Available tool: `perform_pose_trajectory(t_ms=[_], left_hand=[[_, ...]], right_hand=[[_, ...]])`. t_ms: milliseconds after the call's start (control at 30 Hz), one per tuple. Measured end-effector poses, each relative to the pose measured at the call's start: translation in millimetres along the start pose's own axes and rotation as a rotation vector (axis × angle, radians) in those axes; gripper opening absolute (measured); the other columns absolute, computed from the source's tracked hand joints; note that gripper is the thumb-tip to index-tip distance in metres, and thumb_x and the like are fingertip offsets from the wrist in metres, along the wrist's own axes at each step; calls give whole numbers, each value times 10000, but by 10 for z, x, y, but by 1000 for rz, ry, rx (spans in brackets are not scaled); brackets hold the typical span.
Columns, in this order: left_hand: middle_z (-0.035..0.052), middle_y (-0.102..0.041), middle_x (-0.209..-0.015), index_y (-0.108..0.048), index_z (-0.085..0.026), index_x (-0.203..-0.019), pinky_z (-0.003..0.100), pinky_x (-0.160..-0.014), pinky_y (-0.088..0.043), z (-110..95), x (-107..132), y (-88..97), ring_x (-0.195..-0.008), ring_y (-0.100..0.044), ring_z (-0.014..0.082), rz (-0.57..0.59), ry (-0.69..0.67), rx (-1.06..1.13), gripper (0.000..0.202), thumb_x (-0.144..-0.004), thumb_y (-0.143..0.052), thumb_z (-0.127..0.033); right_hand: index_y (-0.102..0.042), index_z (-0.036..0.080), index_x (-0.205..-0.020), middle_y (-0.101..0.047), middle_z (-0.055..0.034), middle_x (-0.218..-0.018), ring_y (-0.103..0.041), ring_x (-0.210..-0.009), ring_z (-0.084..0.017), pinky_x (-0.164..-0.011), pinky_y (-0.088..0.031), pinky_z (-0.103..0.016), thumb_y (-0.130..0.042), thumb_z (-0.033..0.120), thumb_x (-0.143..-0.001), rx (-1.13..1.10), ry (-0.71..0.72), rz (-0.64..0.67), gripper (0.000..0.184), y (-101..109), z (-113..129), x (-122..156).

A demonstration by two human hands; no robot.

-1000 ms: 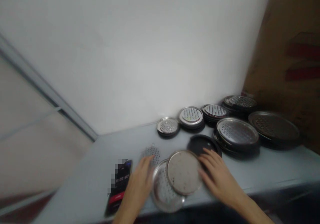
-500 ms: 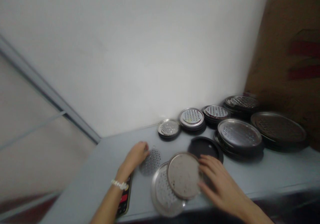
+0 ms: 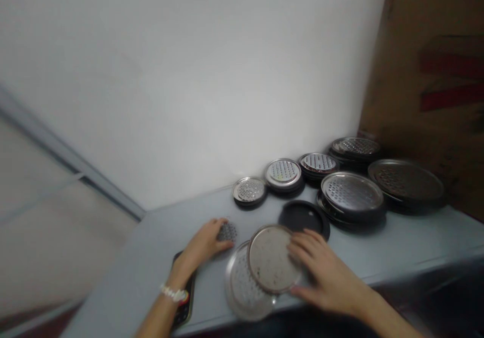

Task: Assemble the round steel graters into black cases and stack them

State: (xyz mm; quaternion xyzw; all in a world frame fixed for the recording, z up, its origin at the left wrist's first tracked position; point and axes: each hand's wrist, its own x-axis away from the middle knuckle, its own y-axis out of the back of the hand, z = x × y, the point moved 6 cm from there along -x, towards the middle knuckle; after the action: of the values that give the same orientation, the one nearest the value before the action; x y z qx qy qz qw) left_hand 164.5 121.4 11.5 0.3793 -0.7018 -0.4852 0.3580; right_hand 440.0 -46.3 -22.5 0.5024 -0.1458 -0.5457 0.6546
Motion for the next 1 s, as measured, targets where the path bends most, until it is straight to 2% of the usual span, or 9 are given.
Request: perform_pose_trajectory(t_ms=[200, 433, 533, 600, 667, 767, 900, 1000], left_hand=[[148, -672, -1184, -613, -167, -1292, 392, -974, -474, -23, -25, 15, -1074, -649, 321, 7, 19, -21, 580, -774, -710, -411], [141, -655, -1223, -582, -172, -1333, 384, -984, -473, 26, -25, -15, -1085, -646, 311, 15, 17, -26, 635, -754, -718, -396], [146, -650, -1216, -541, -164, -1376, 401, -980, -473, 25, -29, 70, -1086, -642, 317, -9, 22, -32, 639, -805, -674, -419], [149, -641, -1220, -547, -165, -1371, 412, -982, -471, -51, -18, 176, -1096, -634, 324, -31, 16, -35, 621, -823, -666, -432], [146, -635, -1223, -569, -177, -1356, 425, -988, -467, -243, 15, 284, -1102, -623, 332, -73, -25, -49, 596, -825, -686, -421], [135, -623, -1259, -579, -208, -1369, 440, -1021, -452, -747, 102, 291, -1137, -599, 338, -103, -178, -78, 610, -800, -756, -344], [102, -602, -1323, -600, -263, -1337, 459, -1063, -427, -1412, 192, -59, -1202, -552, 337, 4, -412, -144, 601, -777, -818, -256], [112, -608, -1282, -611, -256, -1319, 471, -1038, -449, -1598, 177, -276, -1166, -565, 333, 43, -452, -179, 592, -771, -834, -247]], right_hand=[[-506, 146, -1436, -574, -183, -1446, -488, -1387, -351, -1222, -298, -587, -770, 455, -813, -30, -19, -19, 744, 29, 5, 0], [-498, 127, -1421, -598, -198, -1409, -510, -1372, -353, -1210, -324, -593, -766, 419, -826, -52, -38, -36, 715, 40, 11, -16], [-489, 121, -1428, -596, -205, -1413, -519, -1366, -354, -1204, -336, -589, -760, 416, -830, -59, -35, -39, 720, 46, 13, -17], [-484, 123, -1434, -587, -211, -1428, -521, -1366, -356, -1198, -348, -582, -761, 414, -827, -62, -40, -36, 728, 48, 11, -18], [-471, 118, -1449, -568, -223, -1451, -516, -1373, -361, -1193, -355, -580, -755, 412, -831, -62, -42, -32, 740, 49, 11, -20], [-447, 100, -1471, -542, -239, -1475, -501, -1385, -373, -1180, -367, -591, -749, 425, -838, -61, -50, -22, 773, 53, 10, -23], [-427, 111, -1494, -530, -236, -1488, -497, -1390, -369, -1170, -384, -579, -739, 441, -849, -74, -64, -25, 789, 73, 11, -22], [-402, 114, -1512, -523, -231, -1496, -494, -1395, -357, -1179, -375, -565, -724, 445, -861, -79, -51, -22, 799, 74, 23, -21]])
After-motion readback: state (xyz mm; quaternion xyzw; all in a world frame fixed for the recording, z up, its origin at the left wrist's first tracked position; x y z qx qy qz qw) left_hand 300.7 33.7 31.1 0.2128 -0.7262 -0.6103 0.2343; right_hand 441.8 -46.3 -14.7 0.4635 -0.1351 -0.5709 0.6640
